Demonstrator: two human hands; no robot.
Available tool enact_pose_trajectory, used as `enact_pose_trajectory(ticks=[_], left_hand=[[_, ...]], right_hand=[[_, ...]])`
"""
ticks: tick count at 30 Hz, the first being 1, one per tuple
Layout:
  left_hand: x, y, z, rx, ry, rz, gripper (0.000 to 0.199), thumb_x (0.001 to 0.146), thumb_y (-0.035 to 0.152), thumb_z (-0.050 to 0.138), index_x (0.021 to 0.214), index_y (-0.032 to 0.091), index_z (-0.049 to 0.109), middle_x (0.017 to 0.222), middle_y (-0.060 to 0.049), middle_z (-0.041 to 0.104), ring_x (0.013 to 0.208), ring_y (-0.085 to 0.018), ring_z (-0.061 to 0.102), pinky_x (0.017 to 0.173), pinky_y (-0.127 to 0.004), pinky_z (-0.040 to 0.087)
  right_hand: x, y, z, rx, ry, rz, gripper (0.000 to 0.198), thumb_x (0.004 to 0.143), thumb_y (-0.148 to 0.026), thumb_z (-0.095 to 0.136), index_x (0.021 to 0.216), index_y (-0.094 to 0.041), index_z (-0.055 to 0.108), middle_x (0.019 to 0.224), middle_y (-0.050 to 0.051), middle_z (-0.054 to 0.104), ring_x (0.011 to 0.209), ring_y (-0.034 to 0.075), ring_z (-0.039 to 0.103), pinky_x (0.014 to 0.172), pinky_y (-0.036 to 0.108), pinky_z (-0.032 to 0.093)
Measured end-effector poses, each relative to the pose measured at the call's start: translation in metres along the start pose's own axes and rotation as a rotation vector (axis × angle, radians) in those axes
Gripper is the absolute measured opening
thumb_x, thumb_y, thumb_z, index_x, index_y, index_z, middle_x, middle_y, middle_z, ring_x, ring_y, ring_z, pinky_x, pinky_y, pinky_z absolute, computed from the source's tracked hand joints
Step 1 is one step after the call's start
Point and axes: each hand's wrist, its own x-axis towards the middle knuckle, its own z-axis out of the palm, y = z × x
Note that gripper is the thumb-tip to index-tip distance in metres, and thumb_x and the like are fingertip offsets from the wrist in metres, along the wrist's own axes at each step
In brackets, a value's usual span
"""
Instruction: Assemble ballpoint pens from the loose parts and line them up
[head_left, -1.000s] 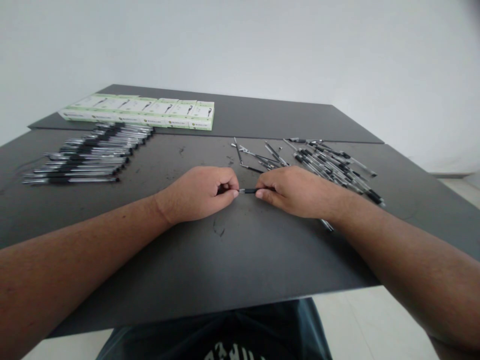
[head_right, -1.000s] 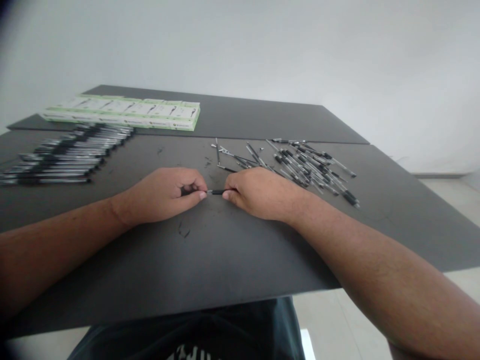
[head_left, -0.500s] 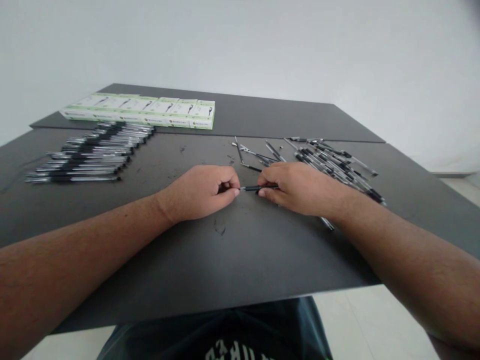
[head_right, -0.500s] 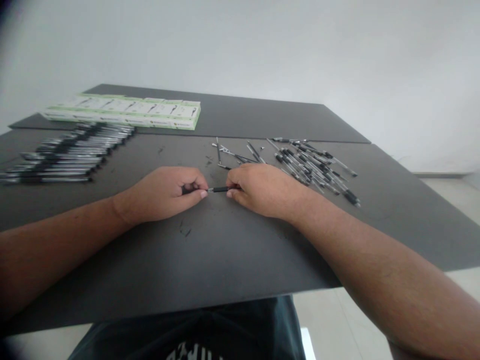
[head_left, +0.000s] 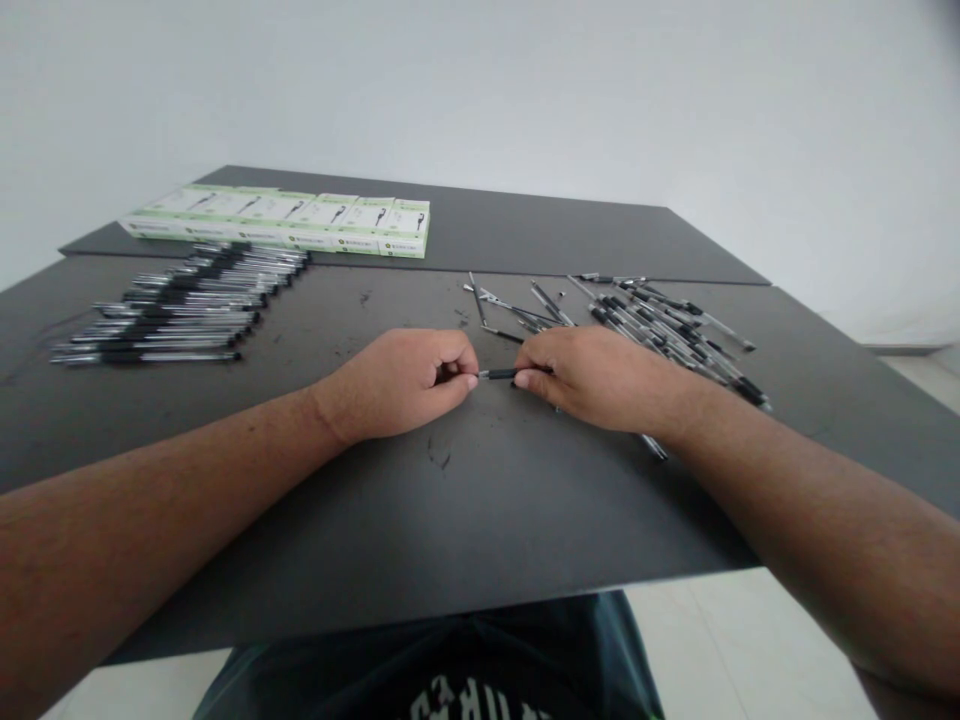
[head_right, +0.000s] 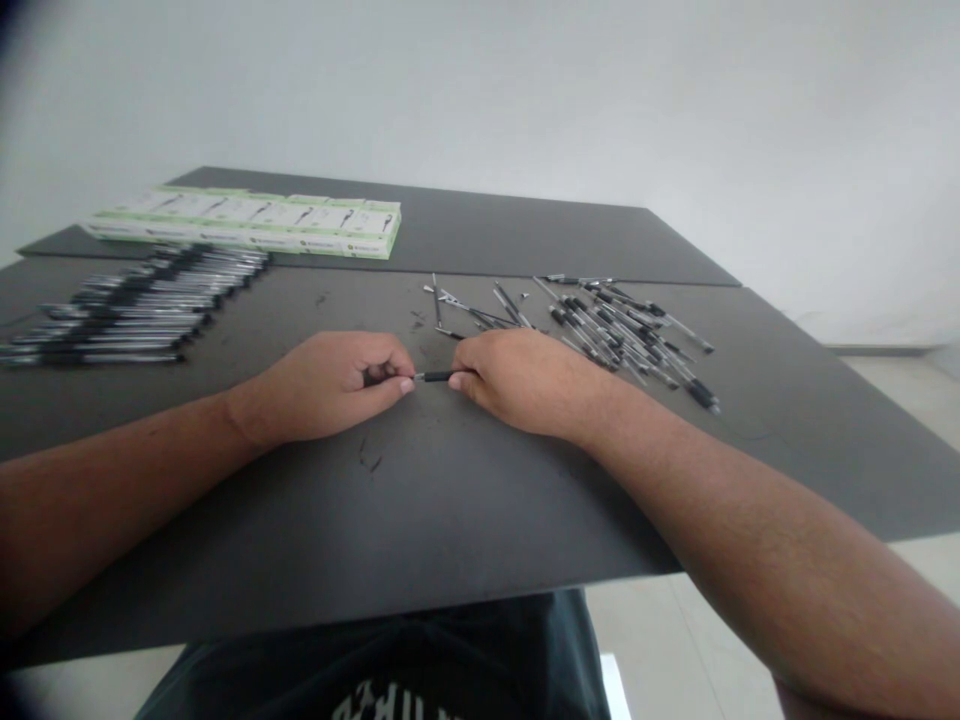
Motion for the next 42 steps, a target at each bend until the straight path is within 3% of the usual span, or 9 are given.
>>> enact_pose_trajectory(ticks=[3,8,14,19,24,29,33,38,42], left_hand=[[-0.0001,0.0000,0.0004,0.001,-0.002,0.001,0.015,0.092,0.032,0.061,0.090,0.021,0.071,0.079,0.001,0.073,0.070,-0.015,0.065,0.067,-0.027,0.044],[-0.0004,-0.0003,0.0003,-0.006,-0.004,0.007,0.015,0.092,0.032,0.061,0.090,0.021,0.071,0.079,0.001,0.073,0.070,-0.015,0.065,0.067,-0.027,0.043],[-0.0002,-0.0005,0.0004,0.000,-0.009,0.009,0.014,0.092,0.031,0.062,0.090,0.021,0.071,0.080,0.001,0.073,0.071,-0.015,0.065,0.066,-0.027,0.042],[-0.0003,0.0003,0.0006,-0.003,-0.012,0.010,0.014,0.093,0.031,0.061,0.091,0.021,0.071,0.080,0.001,0.073,0.071,-0.015,0.064,0.069,-0.027,0.044],[-0.0009,0.0004,0.0012,-0.014,0.005,0.007,0.012,0.092,0.029,0.063,0.090,0.021,0.071,0.080,0.001,0.073,0.070,-0.015,0.064,0.068,-0.027,0.044],[-0.0008,0.0004,0.0019,-0.032,0.012,0.014,0.012,0.092,0.029,0.063,0.090,0.021,0.071,0.080,0.001,0.073,0.070,-0.015,0.065,0.067,-0.027,0.043],[-0.0010,0.0009,0.0015,-0.037,0.011,0.020,0.011,0.092,0.028,0.062,0.090,0.020,0.071,0.081,0.001,0.073,0.071,-0.015,0.066,0.068,-0.027,0.044],[-0.0008,0.0013,0.0015,-0.035,0.019,0.032,0.011,0.092,0.027,0.063,0.090,0.020,0.071,0.080,0.001,0.073,0.071,-0.015,0.065,0.068,-0.027,0.043],[-0.0007,0.0003,0.0026,-0.042,0.027,0.048,0.010,0.091,0.026,0.063,0.089,0.020,0.071,0.078,0.001,0.071,0.070,-0.014,0.064,0.066,-0.026,0.043]], right_hand=[[0.0001,-0.0004,0.0005,0.007,-0.012,-0.017,0.035,0.109,-0.037,0.046,0.100,-0.018,0.074,0.097,0.009,0.077,0.088,0.022,0.067,0.076,0.032,0.042],[-0.0012,-0.0012,0.0002,0.069,0.036,0.025,0.020,0.098,-0.036,0.066,0.109,-0.021,0.073,0.097,0.005,0.078,0.084,0.020,0.068,0.071,0.029,0.041],[-0.0003,-0.0005,0.0005,0.031,-0.007,-0.034,0.030,0.107,-0.035,0.050,0.104,-0.018,0.075,0.101,0.009,0.078,0.090,0.022,0.068,0.078,0.032,0.043],[-0.0005,0.0004,0.0012,0.058,0.025,0.037,0.019,0.098,-0.036,0.065,0.107,-0.022,0.074,0.096,0.004,0.078,0.083,0.020,0.067,0.070,0.030,0.041],[-0.0005,0.0007,0.0015,0.010,-0.014,-0.033,0.031,0.106,-0.036,0.049,0.099,-0.019,0.074,0.096,0.008,0.077,0.085,0.021,0.067,0.074,0.032,0.042],[-0.0019,0.0006,0.0019,0.075,0.031,0.021,0.020,0.099,-0.037,0.063,0.108,-0.021,0.073,0.094,0.004,0.077,0.081,0.020,0.068,0.069,0.030,0.042],[-0.0017,-0.0006,0.0010,0.024,-0.005,-0.012,0.026,0.104,-0.034,0.052,0.099,-0.020,0.073,0.095,0.006,0.077,0.083,0.021,0.068,0.072,0.031,0.043],[-0.0019,-0.0004,0.0014,0.063,0.019,0.027,0.025,0.102,-0.038,0.058,0.114,-0.022,0.073,0.098,0.005,0.078,0.085,0.021,0.069,0.071,0.030,0.044],[-0.0017,-0.0013,0.0012,0.033,-0.007,0.006,0.021,0.102,-0.034,0.056,0.101,-0.020,0.072,0.092,0.005,0.077,0.080,0.020,0.068,0.070,0.031,0.042]])
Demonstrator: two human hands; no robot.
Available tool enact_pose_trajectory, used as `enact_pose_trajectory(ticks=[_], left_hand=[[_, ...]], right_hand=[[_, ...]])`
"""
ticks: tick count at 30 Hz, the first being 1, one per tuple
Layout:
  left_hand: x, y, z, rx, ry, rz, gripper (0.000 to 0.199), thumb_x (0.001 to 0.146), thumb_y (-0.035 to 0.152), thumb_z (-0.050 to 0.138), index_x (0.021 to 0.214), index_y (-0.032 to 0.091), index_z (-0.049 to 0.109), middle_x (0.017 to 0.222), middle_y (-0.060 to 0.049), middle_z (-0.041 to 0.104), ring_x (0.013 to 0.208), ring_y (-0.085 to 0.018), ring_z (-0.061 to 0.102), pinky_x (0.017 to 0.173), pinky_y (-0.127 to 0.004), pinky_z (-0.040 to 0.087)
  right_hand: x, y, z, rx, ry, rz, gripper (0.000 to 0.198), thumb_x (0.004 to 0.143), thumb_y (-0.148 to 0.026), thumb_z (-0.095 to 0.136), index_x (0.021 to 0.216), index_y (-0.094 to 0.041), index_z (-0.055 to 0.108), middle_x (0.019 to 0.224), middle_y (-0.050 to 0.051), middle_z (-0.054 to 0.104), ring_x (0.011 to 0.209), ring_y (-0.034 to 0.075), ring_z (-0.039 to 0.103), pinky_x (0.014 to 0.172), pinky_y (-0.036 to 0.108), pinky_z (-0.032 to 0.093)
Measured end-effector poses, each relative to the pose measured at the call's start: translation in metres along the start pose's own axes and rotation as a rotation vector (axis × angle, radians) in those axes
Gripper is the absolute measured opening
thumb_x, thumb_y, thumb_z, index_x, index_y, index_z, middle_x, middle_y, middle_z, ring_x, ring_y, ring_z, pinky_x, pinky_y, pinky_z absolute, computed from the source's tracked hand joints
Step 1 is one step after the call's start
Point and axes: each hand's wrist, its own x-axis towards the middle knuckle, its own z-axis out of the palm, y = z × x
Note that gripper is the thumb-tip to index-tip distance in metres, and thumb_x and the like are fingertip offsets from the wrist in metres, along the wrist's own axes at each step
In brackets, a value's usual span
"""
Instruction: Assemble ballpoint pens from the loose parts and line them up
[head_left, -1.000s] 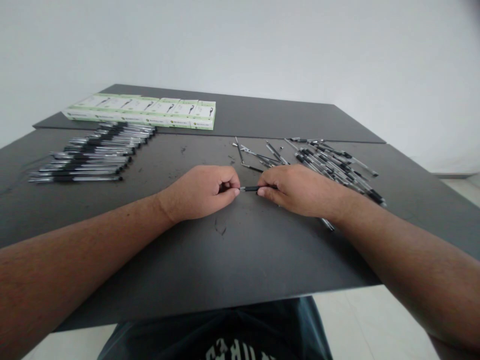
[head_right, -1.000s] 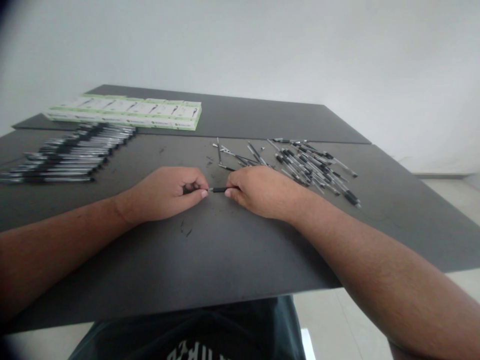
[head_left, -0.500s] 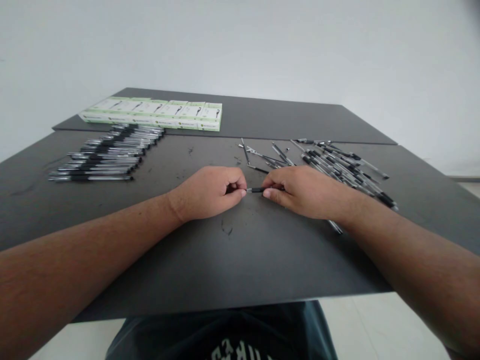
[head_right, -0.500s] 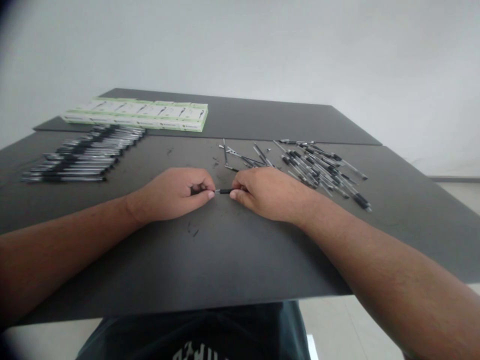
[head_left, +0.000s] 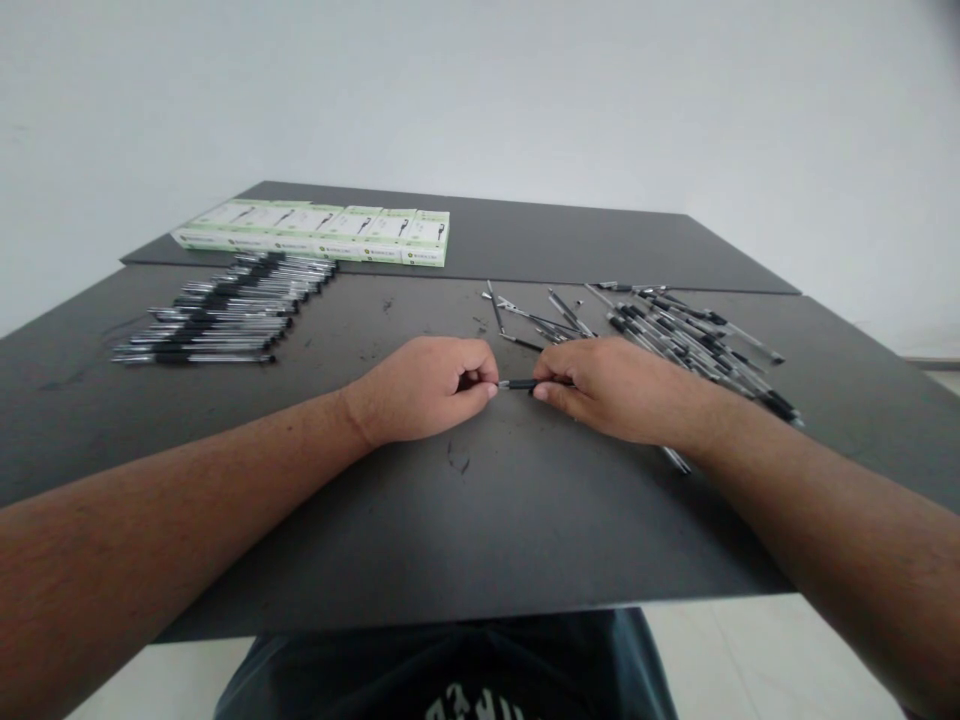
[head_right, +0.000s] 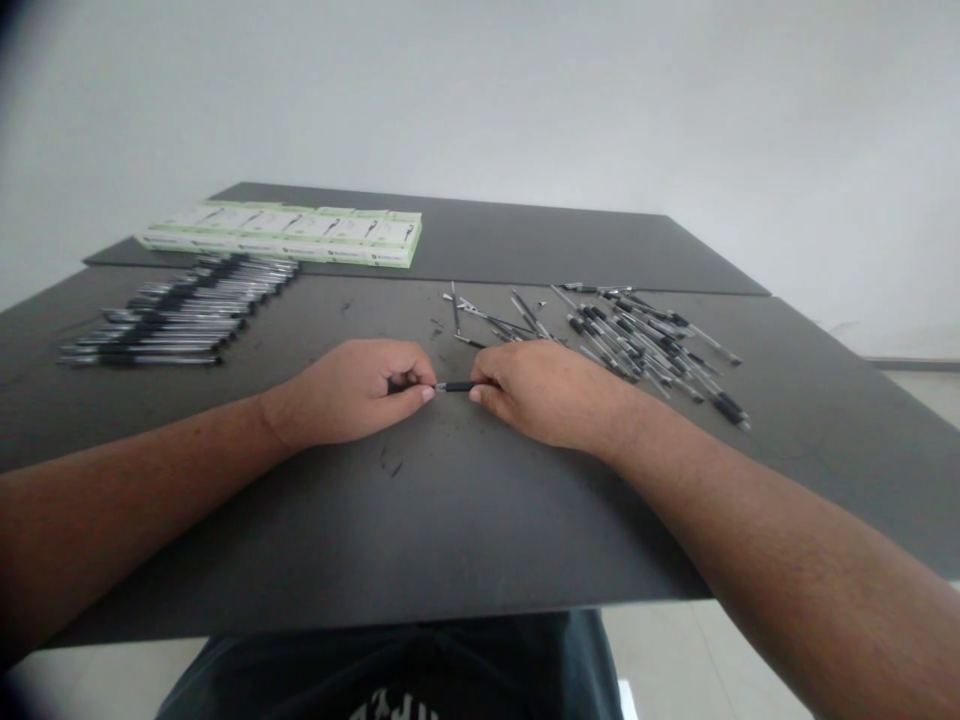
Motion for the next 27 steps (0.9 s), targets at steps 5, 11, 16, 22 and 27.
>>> enact_pose_trajectory(ticks=[5,11,16,22,27], left_hand=[[-0.0006,-0.0001,0.0001,0.002,0.006,0.001,0.009,0.091,0.025,0.063,0.089,0.020,0.071,0.078,0.002,0.071,0.069,-0.014,0.064,0.066,-0.026,0.042],[-0.0009,0.0011,-0.0010,0.005,-0.004,-0.002,0.010,0.091,0.025,0.062,0.089,0.020,0.071,0.079,0.002,0.072,0.070,-0.014,0.064,0.066,-0.026,0.042],[-0.0005,0.0001,-0.0004,0.005,-0.002,0.004,0.009,0.090,0.024,0.063,0.089,0.020,0.071,0.079,0.002,0.072,0.070,-0.014,0.064,0.066,-0.026,0.042],[-0.0003,-0.0006,0.0002,0.005,0.000,0.011,0.009,0.091,0.024,0.063,0.089,0.020,0.071,0.079,0.001,0.072,0.070,-0.014,0.065,0.067,-0.026,0.043],[-0.0005,-0.0003,-0.0001,0.000,-0.001,0.011,0.009,0.091,0.024,0.063,0.089,0.020,0.071,0.079,0.001,0.072,0.071,-0.014,0.065,0.067,-0.026,0.043]], right_hand=[[-0.0001,0.0006,0.0012,0.016,0.007,-0.010,0.028,0.106,-0.035,0.050,0.107,-0.020,0.073,0.099,0.007,0.078,0.088,0.022,0.070,0.075,0.032,0.044],[0.0001,0.0015,0.0016,0.027,0.013,0.001,0.021,0.103,-0.035,0.056,0.101,-0.021,0.071,0.092,0.005,0.077,0.079,0.020,0.067,0.069,0.030,0.041],[0.0000,0.0010,0.0015,0.027,0.014,-0.013,0.027,0.106,-0.037,0.051,0.104,-0.021,0.072,0.095,0.006,0.077,0.083,0.021,0.068,0.072,0.031,0.042],[-0.0001,0.0010,0.0011,0.025,0.000,0.004,0.019,0.101,-0.034,0.059,0.101,-0.021,0.071,0.091,0.005,0.076,0.078,0.019,0.067,0.068,0.030,0.041],[0.0001,0.0008,0.0016,0.033,0.012,-0.022,0.028,0.106,-0.037,0.051,0.107,-0.020,0.073,0.099,0.007,0.078,0.086,0.021,0.069,0.074,0.031,0.044]])
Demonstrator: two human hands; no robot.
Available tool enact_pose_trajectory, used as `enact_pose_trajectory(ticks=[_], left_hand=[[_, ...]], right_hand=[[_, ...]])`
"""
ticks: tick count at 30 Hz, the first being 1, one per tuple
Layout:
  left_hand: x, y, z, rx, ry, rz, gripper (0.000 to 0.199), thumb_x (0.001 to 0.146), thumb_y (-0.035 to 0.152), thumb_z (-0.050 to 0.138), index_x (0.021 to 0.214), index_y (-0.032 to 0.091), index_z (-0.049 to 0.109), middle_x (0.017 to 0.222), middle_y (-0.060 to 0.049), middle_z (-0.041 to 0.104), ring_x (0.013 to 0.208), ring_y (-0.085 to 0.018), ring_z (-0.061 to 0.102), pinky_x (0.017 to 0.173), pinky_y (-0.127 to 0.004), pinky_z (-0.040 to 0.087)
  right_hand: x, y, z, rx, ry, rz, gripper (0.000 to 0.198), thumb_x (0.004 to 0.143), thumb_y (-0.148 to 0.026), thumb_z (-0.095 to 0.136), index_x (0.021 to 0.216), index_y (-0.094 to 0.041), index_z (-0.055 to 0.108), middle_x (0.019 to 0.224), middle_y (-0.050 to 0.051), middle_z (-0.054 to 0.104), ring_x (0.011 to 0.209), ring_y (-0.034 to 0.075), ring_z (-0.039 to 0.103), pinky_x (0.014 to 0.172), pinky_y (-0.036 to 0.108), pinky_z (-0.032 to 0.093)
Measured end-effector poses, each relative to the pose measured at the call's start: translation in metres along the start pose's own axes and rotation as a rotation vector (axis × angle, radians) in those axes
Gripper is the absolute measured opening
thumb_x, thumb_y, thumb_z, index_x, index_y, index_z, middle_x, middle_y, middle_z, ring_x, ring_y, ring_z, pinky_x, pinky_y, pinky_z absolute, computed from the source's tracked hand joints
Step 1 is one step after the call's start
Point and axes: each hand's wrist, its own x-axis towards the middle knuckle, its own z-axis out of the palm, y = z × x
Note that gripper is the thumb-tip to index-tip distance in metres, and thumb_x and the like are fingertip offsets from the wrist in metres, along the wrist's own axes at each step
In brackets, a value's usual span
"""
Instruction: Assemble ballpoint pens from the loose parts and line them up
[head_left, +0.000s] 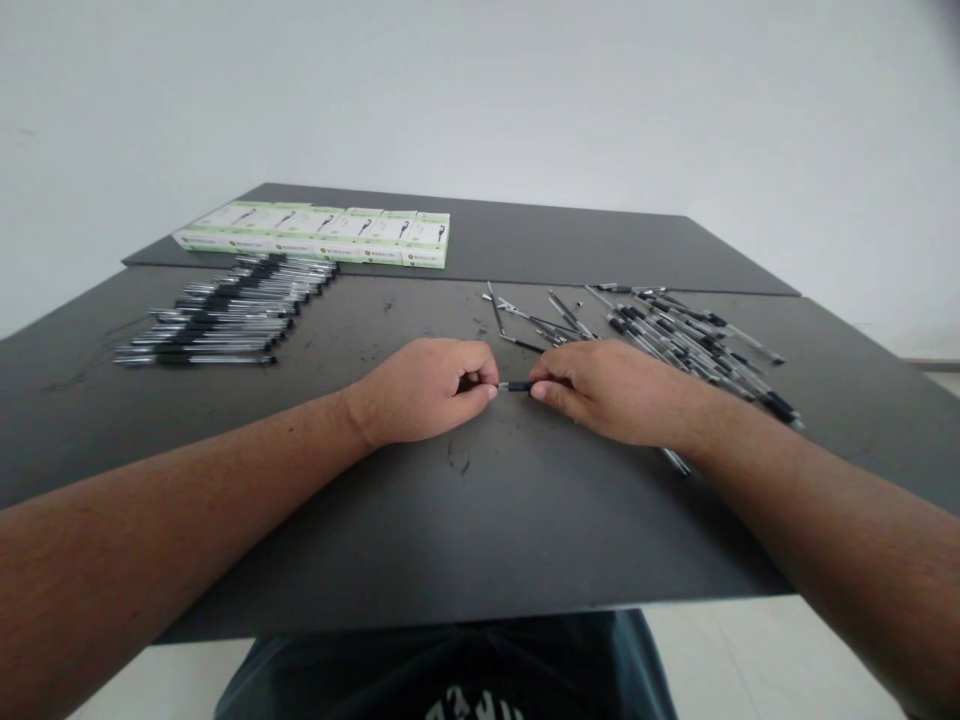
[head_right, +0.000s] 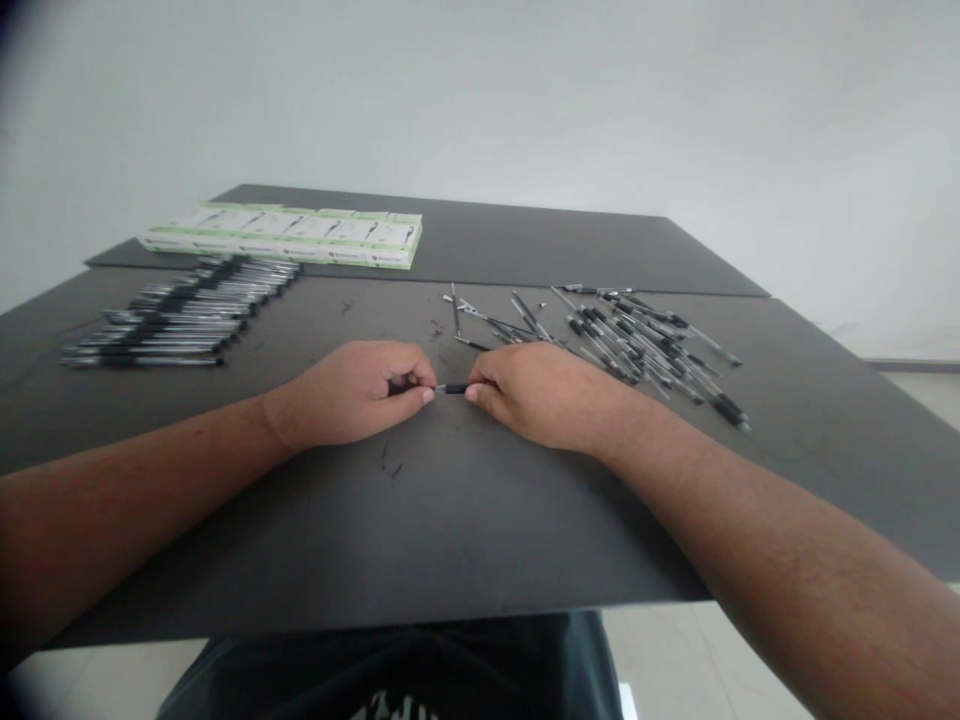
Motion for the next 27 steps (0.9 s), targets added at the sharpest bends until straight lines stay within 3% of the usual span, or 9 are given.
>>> enact_pose_trajectory(ticks=[4,8,13,18,23,27], left_hand=[[0.0003,-0.0005,0.0008,0.004,-0.004,0.000,0.010,0.091,0.025,0.063,0.089,0.020,0.071,0.079,0.001,0.072,0.070,-0.014,0.065,0.066,-0.026,0.043],[0.0004,-0.0005,0.0006,0.004,-0.004,-0.004,0.009,0.091,0.025,0.063,0.089,0.020,0.071,0.079,0.001,0.072,0.070,-0.014,0.065,0.066,-0.026,0.042],[0.0002,-0.0004,-0.0003,0.003,-0.007,0.000,0.010,0.091,0.025,0.063,0.089,0.020,0.071,0.079,0.001,0.072,0.070,-0.014,0.064,0.066,-0.026,0.042],[0.0005,-0.0012,0.0002,0.007,-0.012,-0.010,0.010,0.091,0.026,0.063,0.089,0.020,0.071,0.079,0.001,0.072,0.071,-0.014,0.065,0.067,-0.027,0.043],[0.0008,-0.0004,-0.0002,0.017,-0.013,-0.016,0.012,0.091,0.028,0.062,0.089,0.021,0.071,0.079,0.001,0.072,0.072,-0.015,0.066,0.067,-0.027,0.043],[0.0008,-0.0004,-0.0009,0.029,-0.014,-0.012,0.012,0.091,0.028,0.062,0.090,0.021,0.071,0.079,0.001,0.072,0.071,-0.015,0.065,0.066,-0.027,0.043]], right_hand=[[-0.0003,0.0003,-0.0001,0.016,0.011,0.042,0.018,0.098,-0.035,0.064,0.107,-0.022,0.072,0.093,0.004,0.078,0.079,0.019,0.068,0.068,0.029,0.042],[0.0007,-0.0004,-0.0006,-0.038,-0.027,-0.011,0.028,0.106,-0.034,0.051,0.096,-0.020,0.073,0.092,0.006,0.077,0.081,0.020,0.068,0.072,0.030,0.043],[0.0003,0.0001,-0.0007,0.022,-0.006,0.032,0.023,0.101,-0.038,0.061,0.112,-0.021,0.073,0.099,0.005,0.079,0.085,0.021,0.070,0.071,0.030,0.043],[0.0000,-0.0021,-0.0019,-0.031,-0.033,-0.001,0.027,0.105,-0.034,0.052,0.099,-0.019,0.073,0.093,0.007,0.077,0.081,0.021,0.068,0.070,0.031,0.042],[-0.0001,-0.0022,-0.0019,0.039,0.000,0.029,0.024,0.101,-0.036,0.060,0.115,-0.020,0.073,0.098,0.006,0.079,0.083,0.021,0.069,0.071,0.030,0.043],[0.0003,-0.0010,-0.0017,-0.006,-0.023,0.013,0.020,0.102,-0.034,0.057,0.101,-0.020,0.072,0.091,0.005,0.076,0.078,0.020,0.066,0.069,0.030,0.041]])
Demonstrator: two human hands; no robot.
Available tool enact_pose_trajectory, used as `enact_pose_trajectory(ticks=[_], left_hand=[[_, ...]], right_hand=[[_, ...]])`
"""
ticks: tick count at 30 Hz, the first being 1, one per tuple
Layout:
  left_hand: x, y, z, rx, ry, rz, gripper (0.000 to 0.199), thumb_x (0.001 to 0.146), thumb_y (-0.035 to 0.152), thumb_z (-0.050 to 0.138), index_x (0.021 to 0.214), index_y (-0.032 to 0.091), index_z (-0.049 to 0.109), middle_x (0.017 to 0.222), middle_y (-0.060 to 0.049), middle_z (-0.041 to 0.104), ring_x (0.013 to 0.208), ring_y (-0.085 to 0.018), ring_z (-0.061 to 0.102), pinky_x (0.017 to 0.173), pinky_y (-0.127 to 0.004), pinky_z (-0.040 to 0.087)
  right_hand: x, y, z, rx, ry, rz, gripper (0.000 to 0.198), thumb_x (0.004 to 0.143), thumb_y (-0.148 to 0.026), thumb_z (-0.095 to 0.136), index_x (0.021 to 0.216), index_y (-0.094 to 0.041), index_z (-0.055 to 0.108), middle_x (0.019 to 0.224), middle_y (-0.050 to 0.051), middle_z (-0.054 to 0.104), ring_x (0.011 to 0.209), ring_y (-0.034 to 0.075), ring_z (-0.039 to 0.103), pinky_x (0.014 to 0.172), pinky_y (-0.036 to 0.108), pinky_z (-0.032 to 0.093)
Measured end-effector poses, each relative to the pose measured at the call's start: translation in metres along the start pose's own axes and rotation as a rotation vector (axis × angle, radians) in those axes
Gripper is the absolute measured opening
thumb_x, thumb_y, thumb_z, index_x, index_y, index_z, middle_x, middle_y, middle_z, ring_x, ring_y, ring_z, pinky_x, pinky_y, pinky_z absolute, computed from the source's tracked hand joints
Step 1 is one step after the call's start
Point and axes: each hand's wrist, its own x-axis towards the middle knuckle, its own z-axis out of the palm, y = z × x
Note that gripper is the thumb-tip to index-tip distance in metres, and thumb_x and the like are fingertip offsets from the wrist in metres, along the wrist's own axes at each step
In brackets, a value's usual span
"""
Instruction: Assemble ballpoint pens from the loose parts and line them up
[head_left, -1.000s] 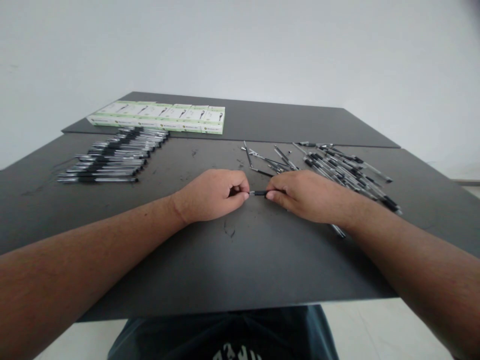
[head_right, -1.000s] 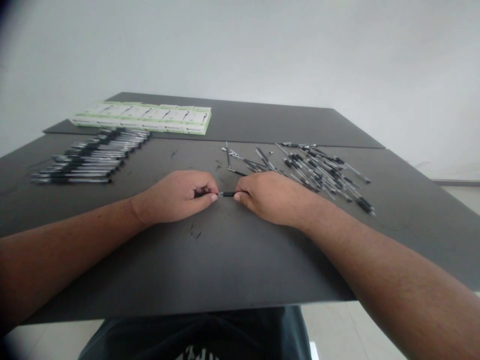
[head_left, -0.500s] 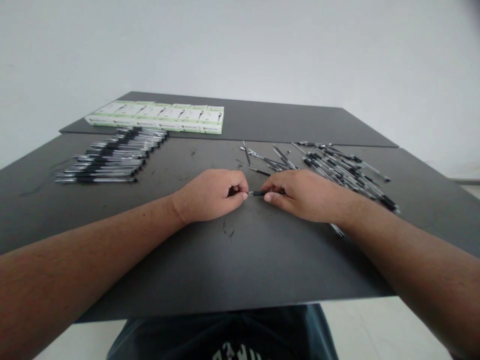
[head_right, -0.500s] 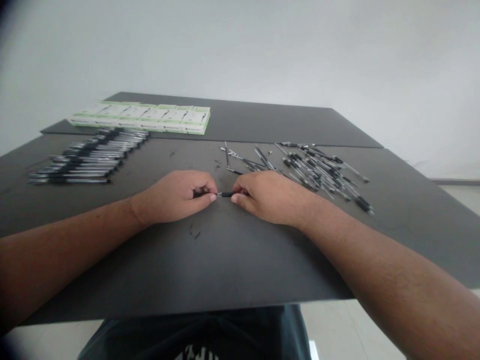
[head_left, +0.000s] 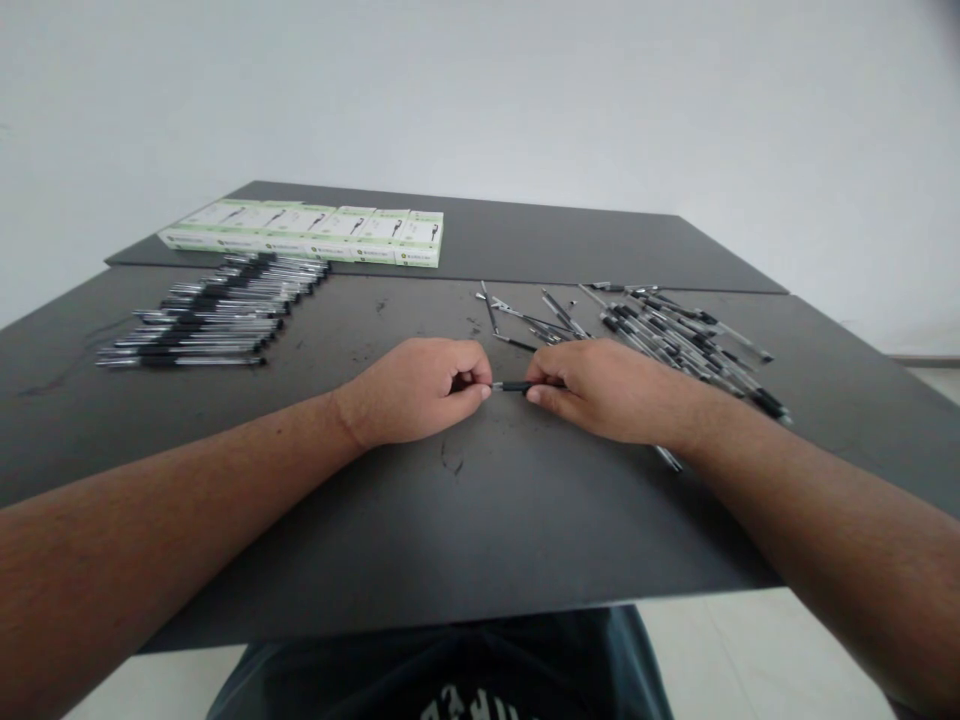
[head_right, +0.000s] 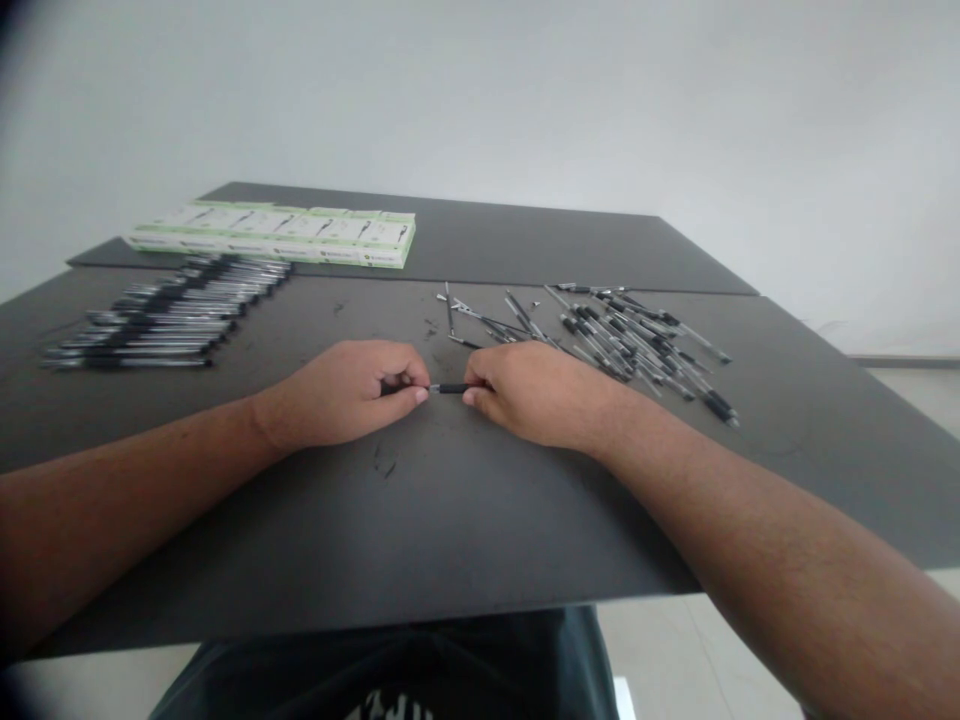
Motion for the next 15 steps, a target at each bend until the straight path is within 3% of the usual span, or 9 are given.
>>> enact_pose_trajectory(ticks=[3,7,15], left_hand=[[-0.0001,-0.0006,-0.0002,0.000,0.000,0.000,0.012,0.091,0.028,0.062,0.090,0.021,0.071,0.079,0.001,0.073,0.071,-0.015,0.066,0.066,-0.027,0.043],[-0.0002,-0.0003,-0.0002,0.002,-0.005,-0.003,0.012,0.092,0.028,0.062,0.089,0.021,0.071,0.080,0.001,0.073,0.071,-0.015,0.066,0.066,-0.027,0.043],[0.0004,0.0005,0.0000,0.012,-0.004,-0.005,0.012,0.091,0.028,0.062,0.089,0.020,0.072,0.080,0.001,0.073,0.072,-0.015,0.066,0.066,-0.027,0.043]], right_hand=[[0.0006,0.0002,0.0002,-0.035,-0.014,-0.038,0.031,0.107,-0.035,0.047,0.099,-0.018,0.072,0.094,0.008,0.077,0.083,0.021,0.067,0.074,0.032,0.042],[0.0001,0.0007,0.0004,0.019,0.005,-0.017,0.025,0.103,-0.037,0.056,0.109,-0.020,0.073,0.099,0.007,0.078,0.084,0.021,0.068,0.072,0.030,0.042],[0.0011,-0.0001,0.0010,-0.027,-0.018,-0.033,0.034,0.108,-0.035,0.046,0.095,-0.018,0.071,0.090,0.007,0.075,0.079,0.020,0.064,0.072,0.031,0.040]])
